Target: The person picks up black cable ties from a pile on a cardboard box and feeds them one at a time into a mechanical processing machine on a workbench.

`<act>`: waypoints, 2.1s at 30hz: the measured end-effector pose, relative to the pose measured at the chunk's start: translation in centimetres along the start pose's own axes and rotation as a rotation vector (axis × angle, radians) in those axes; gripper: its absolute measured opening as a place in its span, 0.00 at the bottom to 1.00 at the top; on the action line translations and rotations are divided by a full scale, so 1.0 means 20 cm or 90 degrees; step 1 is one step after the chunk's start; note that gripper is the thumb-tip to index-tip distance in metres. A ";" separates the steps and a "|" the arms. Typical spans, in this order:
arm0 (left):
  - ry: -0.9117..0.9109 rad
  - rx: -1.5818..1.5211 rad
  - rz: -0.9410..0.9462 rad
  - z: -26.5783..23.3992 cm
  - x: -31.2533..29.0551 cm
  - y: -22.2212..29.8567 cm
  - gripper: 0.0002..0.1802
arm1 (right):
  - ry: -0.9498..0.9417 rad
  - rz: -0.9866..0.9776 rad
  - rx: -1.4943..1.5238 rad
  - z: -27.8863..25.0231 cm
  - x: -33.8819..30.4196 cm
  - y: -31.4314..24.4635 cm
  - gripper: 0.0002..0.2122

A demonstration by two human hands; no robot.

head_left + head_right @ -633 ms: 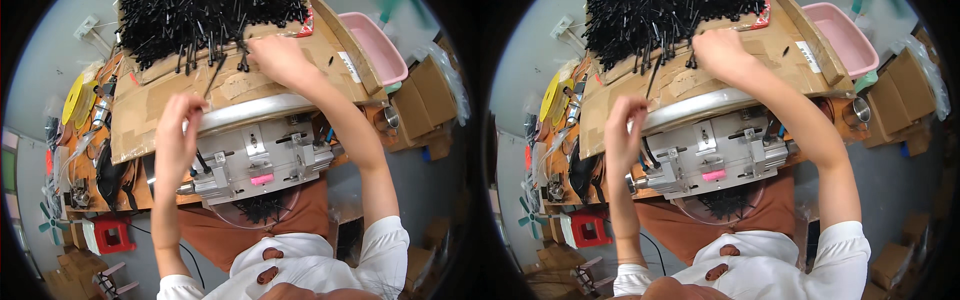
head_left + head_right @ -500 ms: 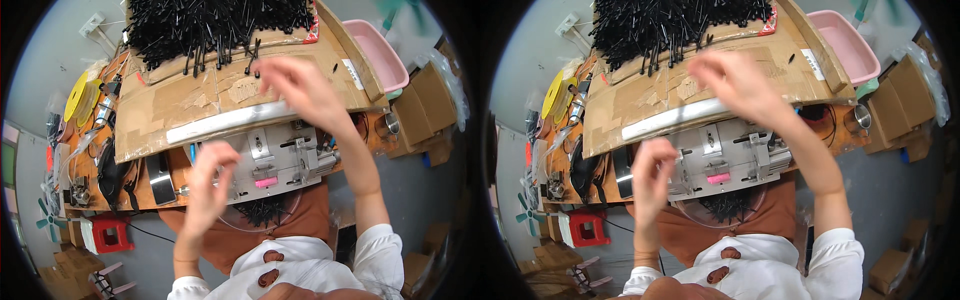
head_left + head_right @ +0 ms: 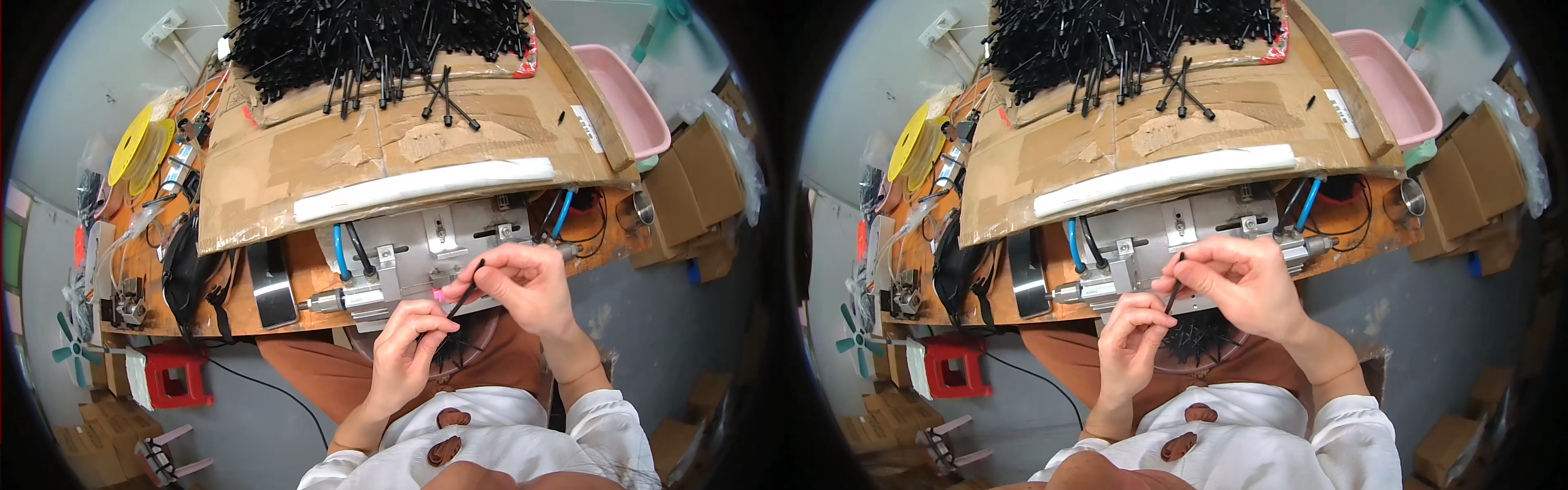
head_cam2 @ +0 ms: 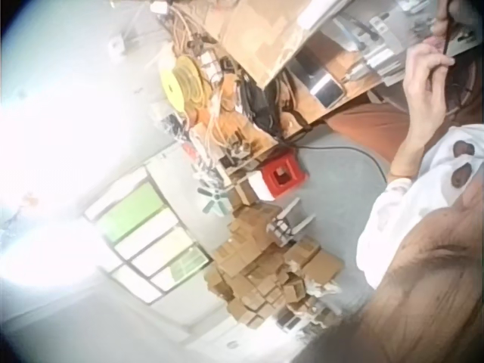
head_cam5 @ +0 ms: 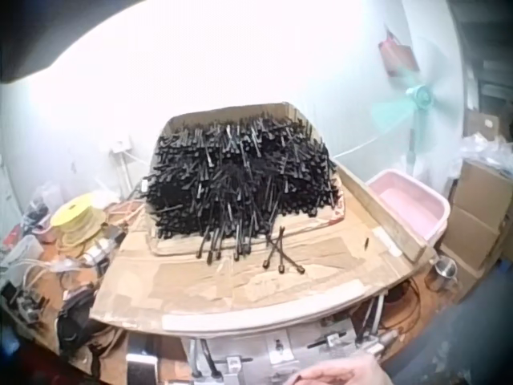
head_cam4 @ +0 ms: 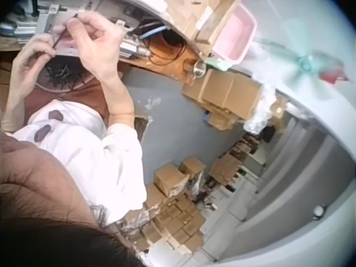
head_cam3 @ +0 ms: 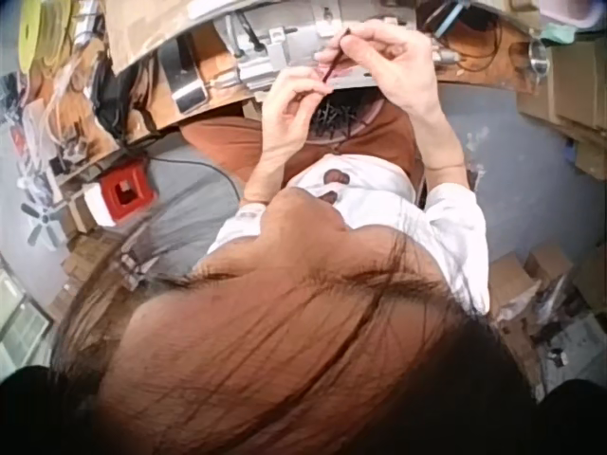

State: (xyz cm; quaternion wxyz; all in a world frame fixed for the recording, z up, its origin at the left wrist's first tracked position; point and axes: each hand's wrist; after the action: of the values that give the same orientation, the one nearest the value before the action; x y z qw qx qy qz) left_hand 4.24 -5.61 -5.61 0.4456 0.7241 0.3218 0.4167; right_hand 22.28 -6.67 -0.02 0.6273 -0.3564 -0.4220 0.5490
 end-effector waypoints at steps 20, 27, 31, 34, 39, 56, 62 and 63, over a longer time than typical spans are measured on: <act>0.116 -0.021 -0.063 -0.10 -0.10 -0.09 0.07 | -0.545 -0.667 -1.097 -0.15 1.20 -0.01 0.06; 0.093 -0.038 -0.089 -0.05 -0.02 -0.05 0.10 | -0.170 -0.348 -0.545 -0.23 0.87 -0.12 0.07; 0.080 0.034 -0.044 -0.04 0.00 -0.04 0.10 | -0.119 -0.112 -0.521 -0.32 0.89 -0.11 0.09; 0.094 0.108 -0.007 -0.03 0.01 -0.03 0.11 | -0.125 -0.168 -0.684 -0.32 0.86 -0.10 0.09; 0.163 0.389 0.067 0.04 -0.04 -0.03 0.32 | -0.087 -0.339 -0.472 -0.27 0.82 -0.18 0.06; -0.133 0.716 0.057 0.25 -0.08 -0.08 0.40 | 0.069 -0.145 -0.153 -0.32 0.22 -0.33 0.07; -0.170 0.693 0.067 0.19 -0.05 -0.06 0.40 | 0.121 -0.423 -0.752 -0.52 0.29 -0.29 0.05; -0.197 0.682 0.083 0.15 0.00 -0.02 0.40 | 0.121 -0.424 -0.754 -0.56 0.34 -0.30 0.05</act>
State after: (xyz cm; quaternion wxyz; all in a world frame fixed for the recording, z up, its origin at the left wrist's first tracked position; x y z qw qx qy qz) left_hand 6.91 -6.59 -6.80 0.0310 0.9203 0.3738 0.1110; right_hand 35.23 -0.64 2.05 0.4965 -0.5372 -0.6812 -0.0299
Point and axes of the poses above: each hand's wrist, its own x-axis towards the middle knuckle, its own z-axis out of the palm, y = z × x, and after that the axes turned 12 degrees about x, right-handed
